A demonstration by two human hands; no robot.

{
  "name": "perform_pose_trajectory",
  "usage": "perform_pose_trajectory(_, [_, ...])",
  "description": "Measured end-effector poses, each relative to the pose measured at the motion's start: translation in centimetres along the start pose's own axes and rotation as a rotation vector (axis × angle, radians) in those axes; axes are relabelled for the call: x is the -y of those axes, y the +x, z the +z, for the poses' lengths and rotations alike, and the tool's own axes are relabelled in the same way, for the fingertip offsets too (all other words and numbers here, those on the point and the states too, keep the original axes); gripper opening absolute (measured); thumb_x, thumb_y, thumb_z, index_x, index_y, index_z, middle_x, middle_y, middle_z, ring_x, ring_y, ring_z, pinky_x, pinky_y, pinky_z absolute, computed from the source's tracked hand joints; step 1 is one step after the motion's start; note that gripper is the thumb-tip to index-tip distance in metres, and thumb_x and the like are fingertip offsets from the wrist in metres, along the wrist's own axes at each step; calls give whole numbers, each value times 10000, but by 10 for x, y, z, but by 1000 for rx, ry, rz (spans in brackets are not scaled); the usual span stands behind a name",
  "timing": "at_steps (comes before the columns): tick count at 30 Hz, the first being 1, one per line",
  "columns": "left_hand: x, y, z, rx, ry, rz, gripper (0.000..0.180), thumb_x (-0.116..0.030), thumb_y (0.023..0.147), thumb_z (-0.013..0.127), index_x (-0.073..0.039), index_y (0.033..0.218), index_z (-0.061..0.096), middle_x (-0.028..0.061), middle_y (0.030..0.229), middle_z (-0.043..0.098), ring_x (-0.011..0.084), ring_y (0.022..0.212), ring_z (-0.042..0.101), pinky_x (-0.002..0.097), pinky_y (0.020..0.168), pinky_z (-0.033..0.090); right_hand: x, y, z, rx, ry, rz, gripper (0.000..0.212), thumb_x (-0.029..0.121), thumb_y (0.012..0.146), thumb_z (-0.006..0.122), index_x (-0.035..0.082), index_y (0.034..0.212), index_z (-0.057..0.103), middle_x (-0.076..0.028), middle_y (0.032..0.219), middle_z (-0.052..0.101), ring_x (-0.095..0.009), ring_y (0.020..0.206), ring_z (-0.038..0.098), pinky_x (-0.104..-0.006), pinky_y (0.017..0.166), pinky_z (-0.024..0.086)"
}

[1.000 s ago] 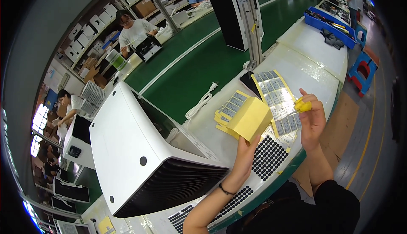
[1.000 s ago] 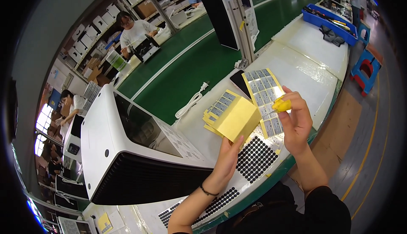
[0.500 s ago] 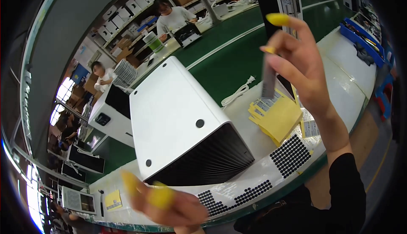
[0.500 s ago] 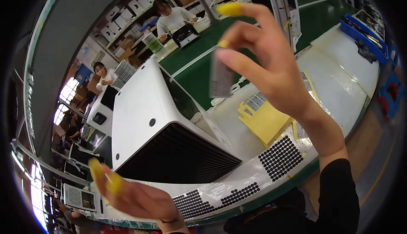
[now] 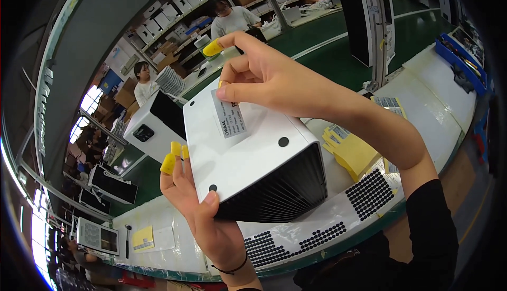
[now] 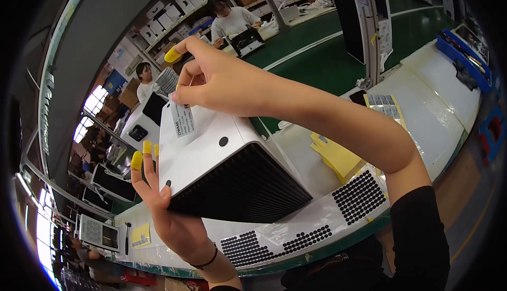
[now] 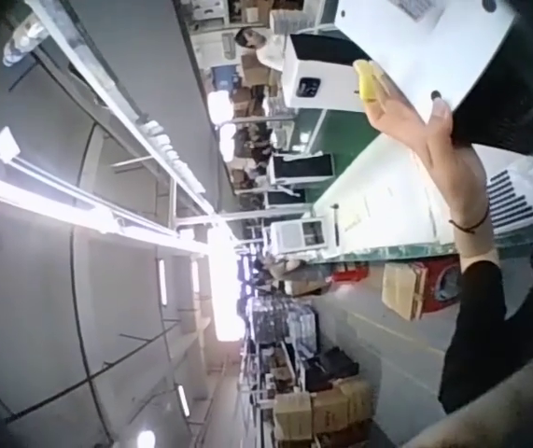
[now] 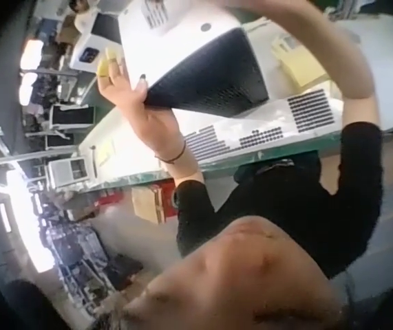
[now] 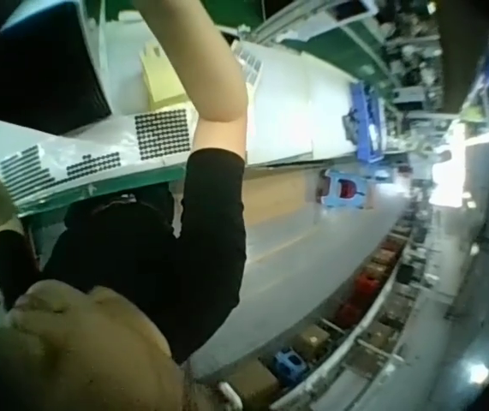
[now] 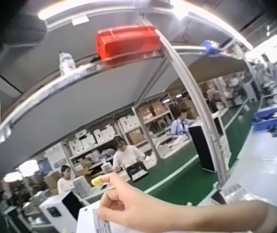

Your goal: Applying labels and rubber feet to electronic device housings on a factory assembly line.

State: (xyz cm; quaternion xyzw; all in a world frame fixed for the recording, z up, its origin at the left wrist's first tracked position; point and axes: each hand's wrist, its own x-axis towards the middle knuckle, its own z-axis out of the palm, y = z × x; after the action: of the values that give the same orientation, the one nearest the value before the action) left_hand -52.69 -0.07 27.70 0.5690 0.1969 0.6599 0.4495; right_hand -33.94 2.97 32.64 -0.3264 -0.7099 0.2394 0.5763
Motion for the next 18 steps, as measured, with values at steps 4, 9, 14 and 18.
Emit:
perform_pose_trajectory(4, [0, -15, -10, 51, -136, 7, 805, -168, 702, 524, -4, 1406, 169, 230, 1481, 220, 337, 1376, 250, 460, 1131, 220, 15, -2, 9, 37, -18, 33, 609, 126, 886, 629, -49, 1340, 262, -31, 847, 588, -107, 891, 573, -249, 914, 408])
perform_pose_trajectory(9, [25, -60, -19, -1, 136, 121, 1107, -165, 500, 674, -62, 1462, 136, 210, 1519, 169, 357, 1406, 195, 509, 1145, 169, 28, -11, 9, 99, -160, 74, 617, 135, 884, 626, -20, 1346, 248, -29, 846, 568, -106, 867, 583, -241, 843, 427])
perform_pose_trajectory(14, [2, -35, -31, 18, -8, 275, 918, -236, 711, 608, -10, 1449, 112, 243, 1484, 186, 377, 1376, 238, 487, 1133, 193, 25, -4, 20, 9, -134, 129, 577, 117, 899, 596, -13, 1343, 252, -36, 894, 565, -118, 897, 591, -243, 825, 429])
perform_pose_trajectory(18, [14, -6, -23, 42, 21, 180, 801, -208, 826, 543, 41, 1435, 86, 244, 1468, 198, 379, 1374, 217, 460, 1132, 174, 9, 0, 12, -31, -219, 56, 550, 107, 914, 573, -9, 1346, 253, -45, 917, 565, -134, 943, 582, -264, 842, 427])
